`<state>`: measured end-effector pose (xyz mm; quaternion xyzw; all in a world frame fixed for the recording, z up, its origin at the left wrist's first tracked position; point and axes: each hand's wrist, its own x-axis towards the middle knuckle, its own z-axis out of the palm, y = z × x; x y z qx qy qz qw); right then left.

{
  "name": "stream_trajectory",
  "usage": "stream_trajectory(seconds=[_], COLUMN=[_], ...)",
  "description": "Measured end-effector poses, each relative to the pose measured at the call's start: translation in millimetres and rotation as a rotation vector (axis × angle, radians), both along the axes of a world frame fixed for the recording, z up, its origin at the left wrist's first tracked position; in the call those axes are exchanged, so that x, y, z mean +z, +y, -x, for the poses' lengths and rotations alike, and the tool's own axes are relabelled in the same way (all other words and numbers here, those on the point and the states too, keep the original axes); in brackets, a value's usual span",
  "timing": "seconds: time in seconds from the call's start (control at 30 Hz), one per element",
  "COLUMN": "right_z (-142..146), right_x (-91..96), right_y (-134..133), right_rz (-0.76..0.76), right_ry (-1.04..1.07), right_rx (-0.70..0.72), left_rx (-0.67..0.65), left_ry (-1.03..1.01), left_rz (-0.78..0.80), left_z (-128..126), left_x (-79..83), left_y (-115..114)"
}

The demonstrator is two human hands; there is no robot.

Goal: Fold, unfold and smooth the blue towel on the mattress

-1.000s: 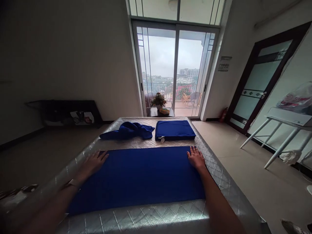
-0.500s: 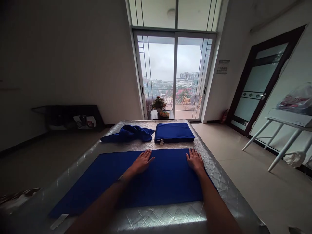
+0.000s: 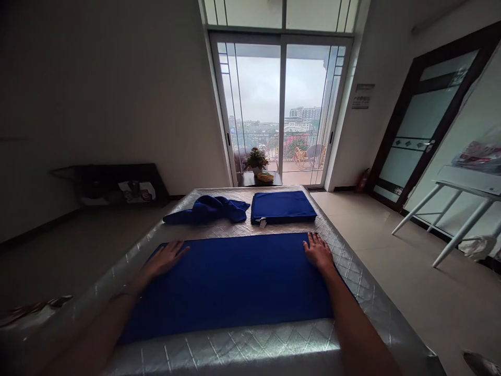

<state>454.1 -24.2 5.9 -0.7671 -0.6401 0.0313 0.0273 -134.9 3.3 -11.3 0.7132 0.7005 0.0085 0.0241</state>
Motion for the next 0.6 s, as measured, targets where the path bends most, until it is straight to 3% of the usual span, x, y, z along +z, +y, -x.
stream_trajectory(seconds=[0.13, 0.33, 0.43, 0.6], right_z=[-1, 12, 62, 192], right_x=[0.9, 24.2, 37.6, 36.5], right_y=[2, 0, -1, -5], right_rz=[0.021, 0.087, 0.007, -0.037], right_ry=[-0.007, 0.004, -0.039, 0.113], right_rx=[-0.01, -0.063, 0.031, 0.394], left_rx=[0.033, 0.053, 0.035, 0.061], left_ry=[0.01, -0.023, -0.036, -0.078], left_rz=[-0.043, -0.099, -0.099, -0.092], left_z=[33, 25, 22, 20], left_x=[-3.0, -5.6, -2.7, 2.7], left_y=[-3, -5, -8, -11])
